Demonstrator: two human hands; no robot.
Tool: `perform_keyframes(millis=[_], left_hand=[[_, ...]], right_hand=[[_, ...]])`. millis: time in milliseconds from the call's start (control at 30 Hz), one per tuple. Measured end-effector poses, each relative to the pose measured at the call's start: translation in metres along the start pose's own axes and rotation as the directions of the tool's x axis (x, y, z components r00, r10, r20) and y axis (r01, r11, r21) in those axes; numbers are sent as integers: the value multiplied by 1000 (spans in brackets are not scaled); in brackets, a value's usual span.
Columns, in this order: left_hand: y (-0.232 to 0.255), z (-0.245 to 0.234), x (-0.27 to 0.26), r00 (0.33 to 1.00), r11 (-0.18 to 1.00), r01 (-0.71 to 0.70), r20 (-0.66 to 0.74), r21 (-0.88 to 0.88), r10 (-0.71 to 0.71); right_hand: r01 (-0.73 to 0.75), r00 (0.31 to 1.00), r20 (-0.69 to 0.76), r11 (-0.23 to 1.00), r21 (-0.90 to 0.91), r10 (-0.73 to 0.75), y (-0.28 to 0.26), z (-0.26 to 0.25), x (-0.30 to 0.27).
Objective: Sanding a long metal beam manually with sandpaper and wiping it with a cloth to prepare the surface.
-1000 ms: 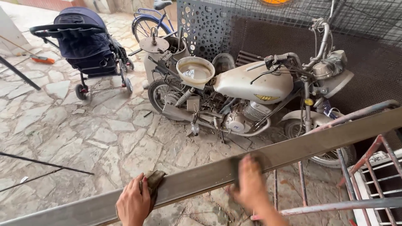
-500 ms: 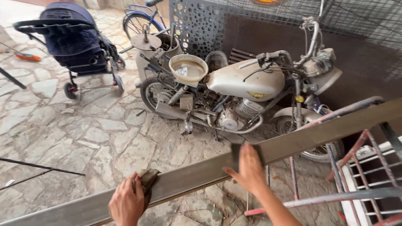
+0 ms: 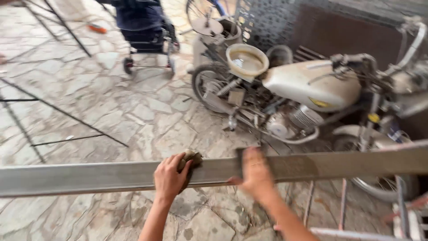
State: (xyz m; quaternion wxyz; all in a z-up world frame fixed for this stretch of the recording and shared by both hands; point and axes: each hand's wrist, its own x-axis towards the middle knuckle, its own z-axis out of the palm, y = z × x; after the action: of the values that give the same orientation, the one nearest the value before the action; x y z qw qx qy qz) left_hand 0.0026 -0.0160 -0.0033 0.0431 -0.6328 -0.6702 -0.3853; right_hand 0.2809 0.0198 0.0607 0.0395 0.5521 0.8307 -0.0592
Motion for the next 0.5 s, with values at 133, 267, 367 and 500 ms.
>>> perform_keyframes(millis=[133,267,367,500], left_hand=[[-45,-44,13,965,999,2,-263,42,10],[-107,-76,26,936,933,335,-155,130,-315],[-127,-70,26,918,903,357,85,241,-386],[-123,-76,35,893,900,308,233,310,-385]], right_hand=[[563,710,-396,807,-178,-583,-63,29,-20],[152,968,183,982,110,-171,-50,-19,-11],[41,985,165,994,101,-57,-120,-80,-7],[673,740,-79,732,111,-668,-153,15,-20]])
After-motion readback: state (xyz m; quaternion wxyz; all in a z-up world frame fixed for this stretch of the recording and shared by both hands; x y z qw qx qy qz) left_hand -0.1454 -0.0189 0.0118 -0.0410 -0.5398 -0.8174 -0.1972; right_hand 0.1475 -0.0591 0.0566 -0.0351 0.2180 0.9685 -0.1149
